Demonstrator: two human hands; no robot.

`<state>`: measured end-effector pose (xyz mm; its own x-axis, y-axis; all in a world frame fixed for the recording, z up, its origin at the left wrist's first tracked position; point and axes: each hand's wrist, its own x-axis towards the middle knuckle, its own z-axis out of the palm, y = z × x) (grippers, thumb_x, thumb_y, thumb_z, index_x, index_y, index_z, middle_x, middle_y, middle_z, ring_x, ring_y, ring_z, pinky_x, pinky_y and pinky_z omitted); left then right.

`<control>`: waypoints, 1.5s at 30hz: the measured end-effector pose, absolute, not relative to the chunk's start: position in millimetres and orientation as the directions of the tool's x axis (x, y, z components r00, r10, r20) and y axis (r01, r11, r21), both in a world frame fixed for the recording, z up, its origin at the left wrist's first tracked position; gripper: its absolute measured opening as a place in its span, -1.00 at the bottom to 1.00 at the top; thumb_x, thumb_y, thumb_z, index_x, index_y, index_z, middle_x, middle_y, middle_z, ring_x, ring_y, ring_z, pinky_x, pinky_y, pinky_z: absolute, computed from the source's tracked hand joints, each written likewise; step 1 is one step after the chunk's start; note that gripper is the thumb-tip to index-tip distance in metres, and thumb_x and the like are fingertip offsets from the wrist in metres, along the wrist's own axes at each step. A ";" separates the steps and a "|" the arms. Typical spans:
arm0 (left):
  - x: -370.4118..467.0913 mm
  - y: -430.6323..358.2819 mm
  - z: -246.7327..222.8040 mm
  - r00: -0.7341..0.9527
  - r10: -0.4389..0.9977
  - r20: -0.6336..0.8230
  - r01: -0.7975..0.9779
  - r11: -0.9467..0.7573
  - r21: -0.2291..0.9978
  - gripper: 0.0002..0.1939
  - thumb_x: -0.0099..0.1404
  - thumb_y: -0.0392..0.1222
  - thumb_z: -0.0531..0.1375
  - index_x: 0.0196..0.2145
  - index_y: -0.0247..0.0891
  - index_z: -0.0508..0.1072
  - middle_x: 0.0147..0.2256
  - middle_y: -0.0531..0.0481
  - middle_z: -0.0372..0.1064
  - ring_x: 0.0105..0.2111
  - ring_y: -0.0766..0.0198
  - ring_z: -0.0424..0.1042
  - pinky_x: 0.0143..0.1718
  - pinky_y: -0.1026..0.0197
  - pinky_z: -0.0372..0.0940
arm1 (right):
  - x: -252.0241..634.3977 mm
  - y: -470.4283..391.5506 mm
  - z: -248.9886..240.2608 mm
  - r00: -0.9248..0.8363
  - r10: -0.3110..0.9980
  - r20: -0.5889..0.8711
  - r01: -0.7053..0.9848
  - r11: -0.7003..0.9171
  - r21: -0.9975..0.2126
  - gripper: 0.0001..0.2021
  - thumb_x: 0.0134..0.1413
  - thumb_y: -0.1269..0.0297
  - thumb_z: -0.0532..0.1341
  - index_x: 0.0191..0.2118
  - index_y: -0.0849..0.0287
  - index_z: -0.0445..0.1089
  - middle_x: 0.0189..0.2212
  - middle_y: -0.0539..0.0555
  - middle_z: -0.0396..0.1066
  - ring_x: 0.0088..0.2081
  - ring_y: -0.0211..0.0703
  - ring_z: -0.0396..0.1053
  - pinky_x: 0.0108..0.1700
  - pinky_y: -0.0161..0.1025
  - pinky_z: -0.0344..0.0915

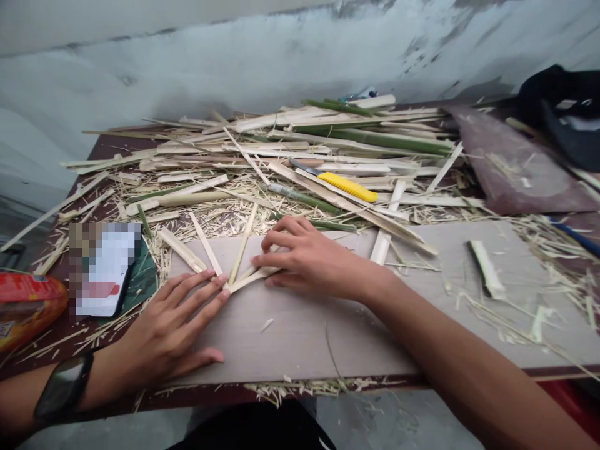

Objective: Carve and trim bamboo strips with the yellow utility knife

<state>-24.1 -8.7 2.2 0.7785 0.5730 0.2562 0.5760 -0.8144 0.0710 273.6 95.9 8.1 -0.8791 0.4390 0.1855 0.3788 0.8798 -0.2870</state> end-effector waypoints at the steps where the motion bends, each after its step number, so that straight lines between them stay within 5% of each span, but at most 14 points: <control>1: -24.3 -8.6 1.4 0.776 0.576 0.256 0.578 -0.812 0.076 -0.29 0.43 0.25 0.12 0.20 -0.47 0.37 0.21 -0.36 0.34 0.23 -0.19 0.28 0.17 -0.19 0.24 | 273.0 95.3 7.7 -0.877 0.442 0.187 0.391 0.885 -0.253 -0.71 0.36 0.10 0.17 0.08 -0.01 0.48 -0.08 0.11 0.46 0.02 0.01 0.23 0.04 -0.03 0.16; 11: -23.8 -7.5 -0.2 0.735 0.596 0.323 0.590 -0.797 0.126 -0.48 0.43 0.06 0.19 0.09 -0.48 0.45 0.08 -0.35 0.45 0.14 -0.19 0.35 0.14 -0.22 0.25 | 288.6 119.3 -1.6 -0.757 0.601 0.257 0.604 0.793 -0.079 -0.69 0.40 0.17 0.11 0.08 0.16 0.47 -0.23 0.17 0.47 -0.15 0.03 0.31 -0.11 -0.05 0.19; 23: -24.2 -1.5 -3.2 0.843 0.430 0.324 0.408 -0.903 0.138 -0.45 0.51 0.10 0.08 0.16 -0.45 0.40 0.15 -0.33 0.42 0.24 -0.04 0.34 0.24 -0.17 0.28 | 350.0 166.8 2.7 -0.403 0.753 0.520 0.808 0.560 -0.185 -0.65 0.35 0.06 0.17 0.04 0.19 0.49 -0.10 0.26 0.53 -0.05 0.05 0.40 -0.01 0.04 0.35; 27: -24.5 0.2 -2.2 0.875 0.396 0.279 0.376 -0.918 0.123 -0.40 0.51 0.17 0.05 0.21 -0.41 0.37 0.19 -0.28 0.39 0.27 -0.02 0.30 0.29 -0.17 0.23 | 398.1 213.6 -17.7 -0.471 0.778 0.415 0.818 0.561 -0.124 -0.70 0.38 0.09 0.15 0.04 0.16 0.43 0.03 0.17 0.43 -0.03 -0.16 0.43 0.06 -0.06 0.43; 34: -23.4 0.7 -0.5 0.880 0.384 0.279 0.363 -0.923 0.126 -0.45 0.52 0.13 0.05 0.19 -0.40 0.38 0.19 -0.26 0.39 0.25 -0.04 0.30 0.23 -0.19 0.28 | 430.3 268.2 -20.4 -0.694 0.702 0.158 0.704 0.708 -0.058 -0.70 0.39 0.12 0.14 0.10 0.13 0.41 0.11 0.18 0.38 0.03 -0.13 0.41 0.09 -0.05 0.43; 45: -23.6 1.1 -2.4 0.877 0.391 0.278 0.364 -0.920 0.146 -0.47 0.51 0.09 0.08 0.17 -0.42 0.38 0.19 -0.28 0.38 0.25 -0.06 0.29 0.26 -0.19 0.23 | 406.4 239.2 3.8 -0.521 0.853 -0.037 0.851 0.517 -0.094 -0.65 0.36 0.11 0.18 0.13 0.19 0.37 0.08 0.18 0.39 0.02 -0.10 0.43 0.06 -0.02 0.45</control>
